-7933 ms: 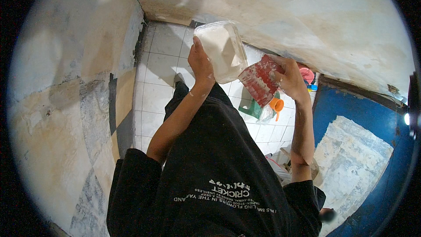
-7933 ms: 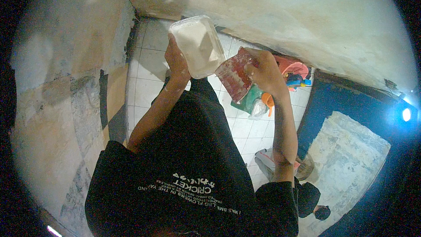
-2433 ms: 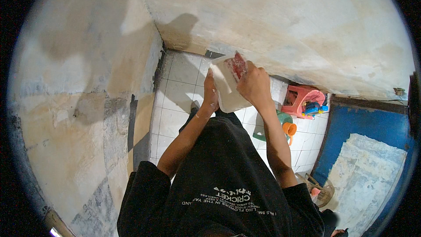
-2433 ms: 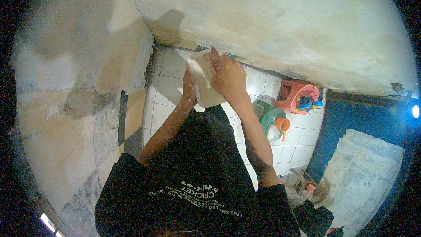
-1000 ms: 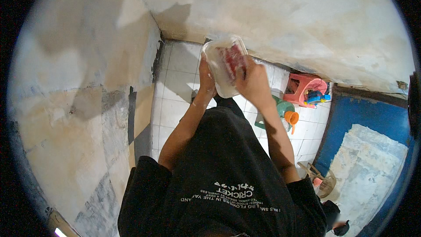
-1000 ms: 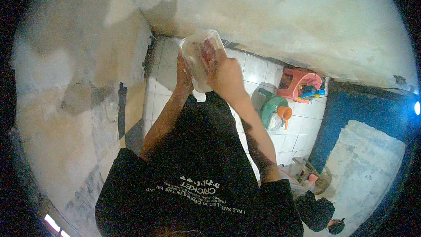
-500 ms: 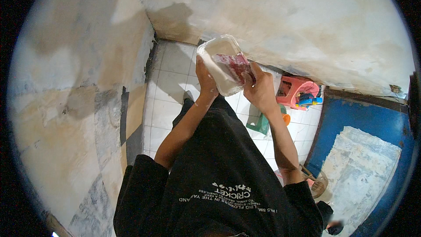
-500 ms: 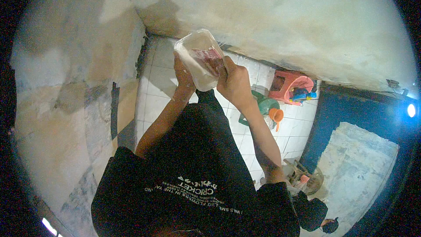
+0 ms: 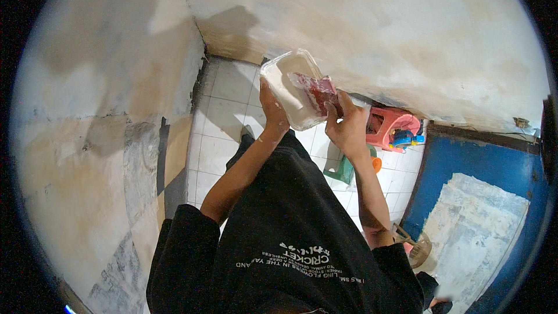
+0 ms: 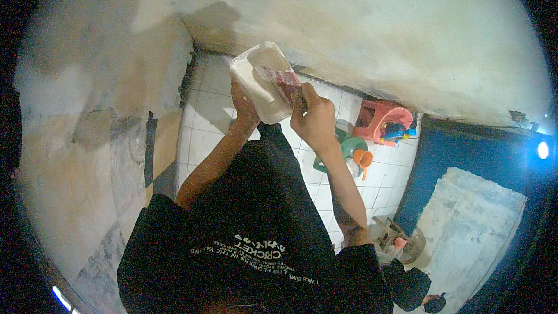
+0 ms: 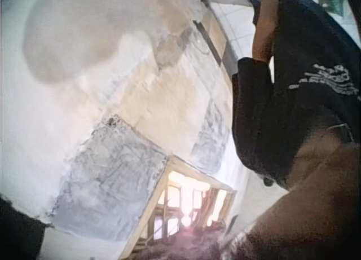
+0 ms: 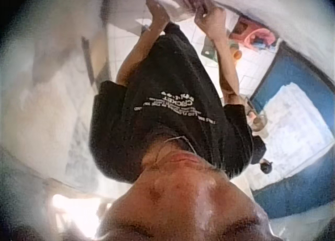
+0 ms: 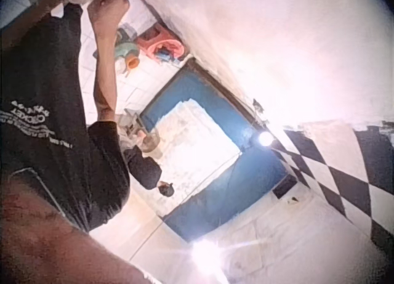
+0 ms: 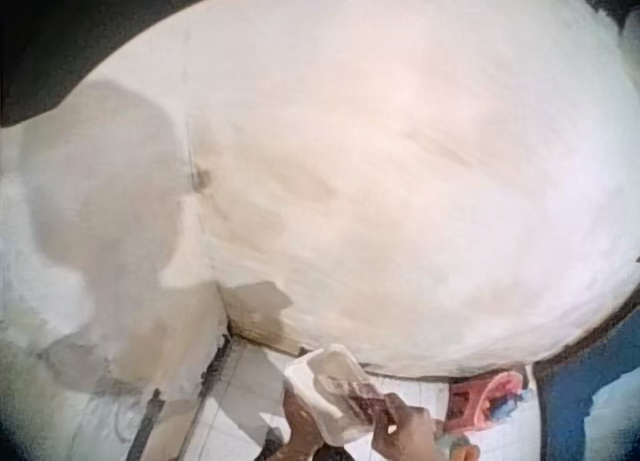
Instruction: The person applies white plaster to a wall using a red handheld scraper.
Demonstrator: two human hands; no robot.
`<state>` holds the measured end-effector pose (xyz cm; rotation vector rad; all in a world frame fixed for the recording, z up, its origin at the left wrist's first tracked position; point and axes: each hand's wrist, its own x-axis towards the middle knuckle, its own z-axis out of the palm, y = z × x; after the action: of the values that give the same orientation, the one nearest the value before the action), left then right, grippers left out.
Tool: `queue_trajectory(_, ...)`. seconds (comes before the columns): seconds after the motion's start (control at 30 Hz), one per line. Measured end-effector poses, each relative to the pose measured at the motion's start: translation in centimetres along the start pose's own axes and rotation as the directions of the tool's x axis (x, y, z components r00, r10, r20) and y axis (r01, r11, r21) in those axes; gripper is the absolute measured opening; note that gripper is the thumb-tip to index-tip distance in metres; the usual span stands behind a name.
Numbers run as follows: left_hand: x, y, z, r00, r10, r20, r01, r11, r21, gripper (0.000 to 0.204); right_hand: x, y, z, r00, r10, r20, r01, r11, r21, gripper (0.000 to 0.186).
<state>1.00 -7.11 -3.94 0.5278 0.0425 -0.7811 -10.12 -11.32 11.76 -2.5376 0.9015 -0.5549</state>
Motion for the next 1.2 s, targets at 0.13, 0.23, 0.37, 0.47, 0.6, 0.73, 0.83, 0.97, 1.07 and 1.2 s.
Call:
queue_trajectory(0.13,-0.5,0.1,0.3,0.999,-0.014,-0.034,0.014,1.000,-0.007,0.056,1.2,-0.2,-0.2,0.994,0.012,-0.105,-0.009,1.000,0.029,0.008)
queue_trajectory(0.23,-0.6,1.3,1.6,0.999,-0.042,-0.009,0.042,0.999,-0.033,0.054,1.3,-1.5,-0.6,0.998,0.006,-0.061,-0.011,0.996,-0.090,0.008)
queue_trajectory(0.37,-0.6,1.6,2.2,0.999,-0.031,-0.023,0.032,0.999,0.042,0.054,1.0,-1.7,0.1,0.998,0.058,-0.038,-0.062,0.992,-0.110,0.017)
queue_trajectory(0.47,-0.8,1.3,2.3,0.996,-0.073,-0.053,0.072,0.997,-0.020,0.053,2.0,-2.2,-0.4,0.995,0.086,-0.045,-0.094,0.974,-0.204,0.024)
queue_trajectory(0.6,-0.6,0.5,1.2,1.000,-0.008,-0.024,0.009,0.999,0.031,0.051,3.1,-1.0,0.7,0.995,0.093,0.042,-0.083,0.977,-0.196,0.026)
queue_trajectory(0.73,0.8,-0.3,-0.3,0.999,-0.032,-0.029,0.034,0.998,0.057,0.051,3.6,0.7,1.6,0.993,0.078,0.086,-0.071,0.994,-0.083,0.024)
queue_trajectory(0.83,1.7,0.0,-0.3,0.998,-0.064,-0.003,0.064,0.996,0.054,0.054,4.6,1.0,2.7,0.996,0.052,0.078,-0.055,0.998,0.041,0.024)
queue_trajectory(0.97,2.8,-0.2,-0.4,0.997,-0.082,0.000,0.082,0.995,0.050,0.060,5.7,0.2,4.0,0.992,0.080,0.095,-0.093,0.986,0.135,0.024)
queue_trajectory(1.07,3.5,0.5,0.9,0.998,-0.055,0.006,0.055,0.998,0.043,0.054,6.9,0.8,4.2,0.989,0.111,0.101,-0.127,0.977,0.172,0.025)
queue_trajectory(1.2,5.4,1.2,2.5,0.996,-0.088,0.006,0.088,0.996,0.022,0.052,9.4,-0.3,2.4,0.989,0.112,0.097,-0.122,0.987,0.103,0.026)
